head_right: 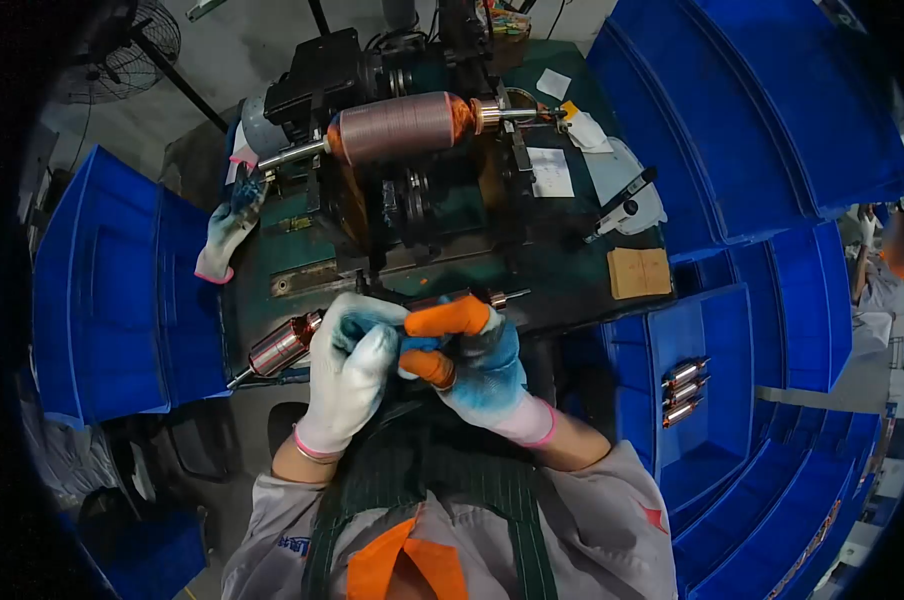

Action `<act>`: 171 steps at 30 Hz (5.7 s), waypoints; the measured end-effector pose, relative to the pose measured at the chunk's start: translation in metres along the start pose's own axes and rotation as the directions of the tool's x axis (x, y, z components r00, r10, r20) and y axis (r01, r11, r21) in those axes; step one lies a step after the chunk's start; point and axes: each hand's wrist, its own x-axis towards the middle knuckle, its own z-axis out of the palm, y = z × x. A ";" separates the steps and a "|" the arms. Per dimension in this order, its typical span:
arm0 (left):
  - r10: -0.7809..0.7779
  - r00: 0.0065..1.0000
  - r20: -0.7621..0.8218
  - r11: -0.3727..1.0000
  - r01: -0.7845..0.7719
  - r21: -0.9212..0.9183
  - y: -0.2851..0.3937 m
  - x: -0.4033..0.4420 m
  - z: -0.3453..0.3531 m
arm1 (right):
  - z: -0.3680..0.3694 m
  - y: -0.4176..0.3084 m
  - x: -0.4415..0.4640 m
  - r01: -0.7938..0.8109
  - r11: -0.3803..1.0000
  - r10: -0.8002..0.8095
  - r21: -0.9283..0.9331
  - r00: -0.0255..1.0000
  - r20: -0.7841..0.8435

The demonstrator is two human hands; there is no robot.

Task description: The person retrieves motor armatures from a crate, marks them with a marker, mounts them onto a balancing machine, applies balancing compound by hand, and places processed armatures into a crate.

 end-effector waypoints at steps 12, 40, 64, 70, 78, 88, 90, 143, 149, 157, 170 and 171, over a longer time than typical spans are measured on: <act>-0.140 0.958 0.250 0.943 0.053 0.328 0.012 -0.001 -0.002 | -0.016 -0.021 0.019 -0.075 0.993 0.069 -0.096 0.996 -0.063; 0.088 0.915 0.394 0.968 -0.172 0.183 0.009 -0.002 -0.012 | -0.006 -0.005 0.023 0.222 0.966 -0.225 -0.130 0.974 -0.005; 0.792 0.609 0.030 0.591 -0.779 0.208 0.008 0.003 0.050 | 0.040 -0.016 0.026 0.250 0.945 -0.194 0.213 0.948 -0.252; 0.512 0.834 -0.205 0.857 -0.513 0.054 -0.030 -0.012 0.022 | 0.026 -0.035 0.051 0.367 0.766 -0.035 0.528 0.844 -0.535; 0.057 0.958 0.280 0.985 -0.099 0.140 -0.044 -0.020 0.015 | 0.002 0.004 0.045 0.274 0.842 -0.162 0.465 0.950 -0.266; -0.047 0.999 0.020 0.970 0.050 -0.239 -0.024 -0.015 -0.003 | 0.007 -0.025 0.034 0.224 0.888 0.046 -0.403 0.827 0.561; 0.095 0.995 0.000 0.963 -0.092 -0.252 -0.020 -0.010 0.003 | 0.010 -0.018 0.037 0.262 0.964 -0.231 -0.038 0.902 0.364; 0.494 0.843 0.213 0.142 -0.320 0.937 0.079 0.122 -0.012 | -0.095 -0.017 0.148 0.287 0.601 -0.161 -0.746 0.958 0.238; 0.506 0.821 0.266 0.103 -0.364 0.926 0.077 0.126 -0.016 | -0.092 -0.017 0.150 0.340 0.334 -0.101 -0.879 0.940 0.325; 0.555 0.783 0.281 0.142 -0.422 0.895 0.074 0.123 -0.023 | -0.081 -0.020 0.145 0.379 0.418 -0.087 -0.826 0.921 0.379; -0.054 0.920 0.388 0.859 -0.155 0.487 0.007 0.008 0.028 | -0.038 -0.053 0.005 -0.003 0.721 0.131 -0.693 0.983 0.132; -0.004 0.904 0.427 0.861 -0.214 0.461 -0.004 0.007 0.027 | -0.039 -0.054 -0.003 -0.029 0.585 0.062 -0.811 0.998 0.009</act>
